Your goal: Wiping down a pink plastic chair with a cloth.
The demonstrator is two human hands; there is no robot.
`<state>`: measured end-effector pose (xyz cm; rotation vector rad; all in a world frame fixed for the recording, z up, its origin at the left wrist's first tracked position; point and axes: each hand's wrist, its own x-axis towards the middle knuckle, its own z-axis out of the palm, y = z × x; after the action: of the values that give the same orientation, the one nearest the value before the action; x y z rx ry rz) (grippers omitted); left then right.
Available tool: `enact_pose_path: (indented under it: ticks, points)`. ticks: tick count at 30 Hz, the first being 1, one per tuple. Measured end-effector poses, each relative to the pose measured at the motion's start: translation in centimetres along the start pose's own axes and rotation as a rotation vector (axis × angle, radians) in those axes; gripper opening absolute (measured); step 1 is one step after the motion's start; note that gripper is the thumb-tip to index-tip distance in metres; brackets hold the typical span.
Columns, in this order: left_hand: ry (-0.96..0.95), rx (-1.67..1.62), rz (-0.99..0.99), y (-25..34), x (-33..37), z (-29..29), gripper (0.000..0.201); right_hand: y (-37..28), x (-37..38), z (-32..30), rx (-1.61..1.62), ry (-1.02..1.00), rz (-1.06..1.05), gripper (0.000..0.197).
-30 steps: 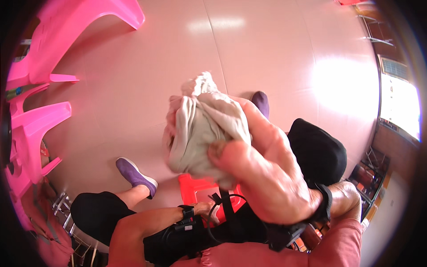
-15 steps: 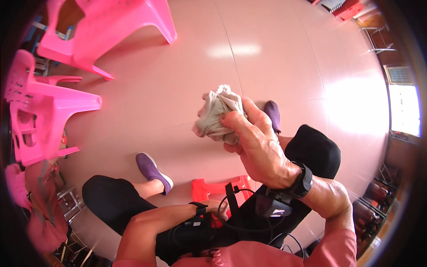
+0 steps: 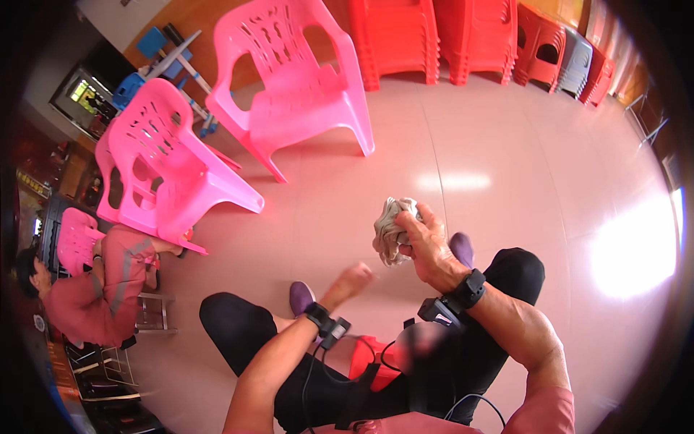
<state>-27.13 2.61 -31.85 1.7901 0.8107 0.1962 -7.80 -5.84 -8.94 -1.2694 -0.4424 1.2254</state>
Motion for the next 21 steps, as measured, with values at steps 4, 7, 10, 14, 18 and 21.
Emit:
enact_pose_path:
  ticks: [4, 7, 10, 14, 18, 21]
  points:
    - [0.255, -0.150, -0.187, 2.1, 1.4, -10.7, 0.031, 0.6, 0.5, 1.3, 0.109, -0.088, -0.041, 0.033]
    - [0.321, -0.011, -0.312, 0.9, 0.7, -22.2, 0.041, -0.4, -0.1, 4.6, -0.065, -0.196, -0.066, 0.037]
    - [0.712, -0.046, -0.205, 3.4, 1.9, -27.3, 0.074, -1.3, -0.8, 4.4, -0.083, -0.164, 0.012, 0.039]
    - [0.968, 0.016, -0.110, 2.7, 2.7, -37.8, 0.101, -1.3, -0.8, 5.0, -0.068, -0.199, 0.067, 0.042]
    - [1.128, 0.109, -0.175, 2.4, 4.8, -46.1, 0.104, -0.2, 0.8, 4.9, -0.244, -0.172, 0.007, 0.042]
    - [1.218, 0.130, -0.172, 1.5, 6.2, -52.5, 0.107, -0.5, 1.7, 5.0, -0.134, -0.100, 0.257, 0.042]
